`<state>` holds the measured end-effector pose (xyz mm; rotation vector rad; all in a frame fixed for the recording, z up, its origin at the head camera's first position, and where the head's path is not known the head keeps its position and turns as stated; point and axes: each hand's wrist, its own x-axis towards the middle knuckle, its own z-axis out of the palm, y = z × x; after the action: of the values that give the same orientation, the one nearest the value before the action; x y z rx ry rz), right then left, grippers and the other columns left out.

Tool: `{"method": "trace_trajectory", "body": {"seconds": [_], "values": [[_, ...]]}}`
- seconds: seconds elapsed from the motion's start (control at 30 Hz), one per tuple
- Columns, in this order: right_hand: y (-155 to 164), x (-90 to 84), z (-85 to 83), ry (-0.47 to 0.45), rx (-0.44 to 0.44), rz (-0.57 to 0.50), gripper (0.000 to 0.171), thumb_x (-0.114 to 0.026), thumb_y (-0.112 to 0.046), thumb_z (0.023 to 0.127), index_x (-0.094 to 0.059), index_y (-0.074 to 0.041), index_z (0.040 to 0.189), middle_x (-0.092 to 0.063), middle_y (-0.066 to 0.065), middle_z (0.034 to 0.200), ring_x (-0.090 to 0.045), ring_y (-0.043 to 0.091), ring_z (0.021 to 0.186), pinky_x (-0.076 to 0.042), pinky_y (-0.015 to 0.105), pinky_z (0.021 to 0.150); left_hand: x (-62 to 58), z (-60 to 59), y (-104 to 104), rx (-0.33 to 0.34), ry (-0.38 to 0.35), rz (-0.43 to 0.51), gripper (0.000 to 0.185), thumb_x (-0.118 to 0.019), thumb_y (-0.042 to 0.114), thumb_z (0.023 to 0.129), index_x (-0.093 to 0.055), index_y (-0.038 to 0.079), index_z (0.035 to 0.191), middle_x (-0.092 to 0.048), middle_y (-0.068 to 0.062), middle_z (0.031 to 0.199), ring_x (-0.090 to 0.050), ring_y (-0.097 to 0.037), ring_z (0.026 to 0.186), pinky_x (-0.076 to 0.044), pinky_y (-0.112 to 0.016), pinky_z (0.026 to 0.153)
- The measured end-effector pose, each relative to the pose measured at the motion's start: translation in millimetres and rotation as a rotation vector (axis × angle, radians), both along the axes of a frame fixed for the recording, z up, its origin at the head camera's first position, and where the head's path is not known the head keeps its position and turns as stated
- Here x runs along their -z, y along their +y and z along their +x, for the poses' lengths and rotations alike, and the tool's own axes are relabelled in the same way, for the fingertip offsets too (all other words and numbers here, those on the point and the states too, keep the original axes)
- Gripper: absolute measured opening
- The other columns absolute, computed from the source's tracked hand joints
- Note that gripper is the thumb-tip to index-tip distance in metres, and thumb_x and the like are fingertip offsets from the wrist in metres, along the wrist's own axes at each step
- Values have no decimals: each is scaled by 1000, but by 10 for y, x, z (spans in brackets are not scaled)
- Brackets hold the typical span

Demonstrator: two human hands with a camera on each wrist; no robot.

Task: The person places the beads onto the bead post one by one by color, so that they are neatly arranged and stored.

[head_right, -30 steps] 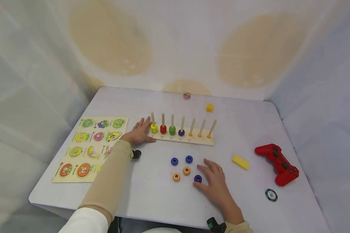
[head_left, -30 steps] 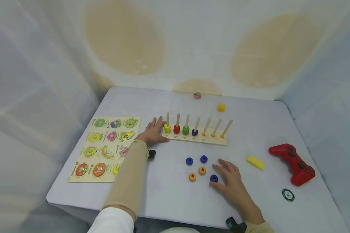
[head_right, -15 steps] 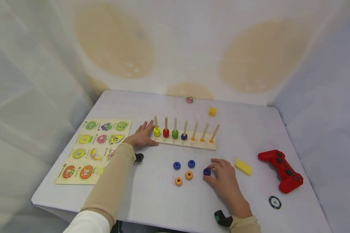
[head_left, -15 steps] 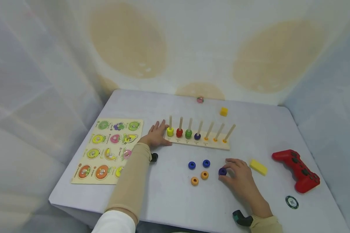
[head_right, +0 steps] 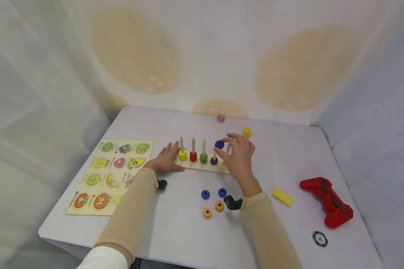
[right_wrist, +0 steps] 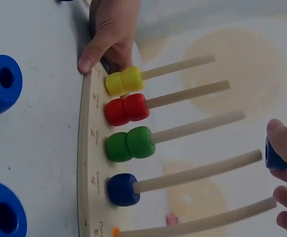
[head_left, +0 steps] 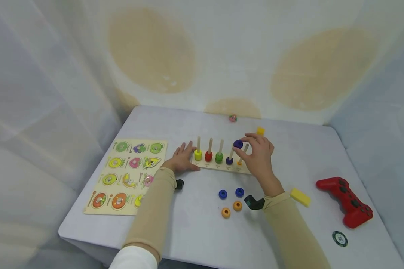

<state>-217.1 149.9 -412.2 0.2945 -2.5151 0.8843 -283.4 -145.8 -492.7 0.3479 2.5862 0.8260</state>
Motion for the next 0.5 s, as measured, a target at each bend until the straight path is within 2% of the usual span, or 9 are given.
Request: {"method": "trace_trajectory", "body": {"seconds": [0.3,0.5], "values": [[-66,-19,-74,-22,32,28,40,-81,-32,88,-71,-6,116,-63,15,136,-49,39,133,-23,66,114,-11,14,18,18,25,-24,97,-81,42,83,-28,23,161,9,-2,174,17,-25,160,10,-45,131],[-98,-49,-91,-77,16,105,42,-78,-33,90,-70,-8,124,-60,14,140,-46,39,137,-24,66,115,7,12,5,10,10,-19,97,-82,42,83,-28,23,161,9,-2,174,17,-24,160,10,-45,131]]}}
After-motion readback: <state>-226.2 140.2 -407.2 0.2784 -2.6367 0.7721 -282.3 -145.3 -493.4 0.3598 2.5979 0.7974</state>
